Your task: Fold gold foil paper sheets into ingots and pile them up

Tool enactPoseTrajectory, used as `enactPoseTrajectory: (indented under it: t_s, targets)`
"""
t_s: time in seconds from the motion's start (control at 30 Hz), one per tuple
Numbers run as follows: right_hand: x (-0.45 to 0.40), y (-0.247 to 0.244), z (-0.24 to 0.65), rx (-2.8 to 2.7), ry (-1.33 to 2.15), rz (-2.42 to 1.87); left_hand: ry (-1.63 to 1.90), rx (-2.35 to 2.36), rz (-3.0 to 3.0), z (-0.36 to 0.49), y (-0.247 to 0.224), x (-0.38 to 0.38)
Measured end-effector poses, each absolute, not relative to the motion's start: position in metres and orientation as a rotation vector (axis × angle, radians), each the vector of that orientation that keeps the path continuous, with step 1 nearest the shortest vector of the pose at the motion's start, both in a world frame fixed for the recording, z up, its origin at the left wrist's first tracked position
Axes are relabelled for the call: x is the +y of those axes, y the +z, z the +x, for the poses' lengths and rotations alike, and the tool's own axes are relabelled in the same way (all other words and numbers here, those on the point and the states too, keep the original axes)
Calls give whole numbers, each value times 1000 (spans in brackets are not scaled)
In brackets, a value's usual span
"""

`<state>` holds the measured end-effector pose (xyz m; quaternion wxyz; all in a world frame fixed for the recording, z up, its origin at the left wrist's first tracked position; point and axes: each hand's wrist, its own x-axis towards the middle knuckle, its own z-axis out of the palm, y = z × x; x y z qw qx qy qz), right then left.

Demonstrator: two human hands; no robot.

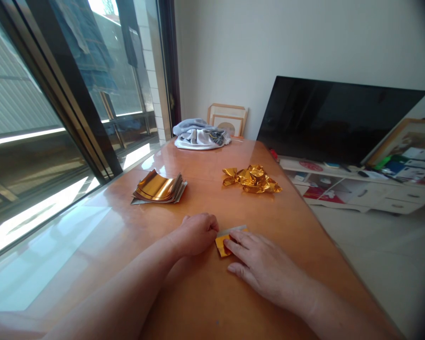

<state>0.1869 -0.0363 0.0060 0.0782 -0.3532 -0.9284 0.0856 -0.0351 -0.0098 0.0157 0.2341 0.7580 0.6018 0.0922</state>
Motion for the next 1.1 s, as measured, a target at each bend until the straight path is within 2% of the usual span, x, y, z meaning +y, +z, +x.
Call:
enactPoseTrajectory:
  t_s: [0.5, 0.83, 1.1]
  targets:
    - [-32, 11, 197, -2760, 369, -1143, 262, 1687, 2130, -32, 8, -12]
    - [-23, 28, 213, -2721, 263, -1321, 262, 1686, 2239, -33, 3, -12]
    - [-24, 26, 213, -2733, 277, -1336, 313, 1508, 2507, -25, 11, -19]
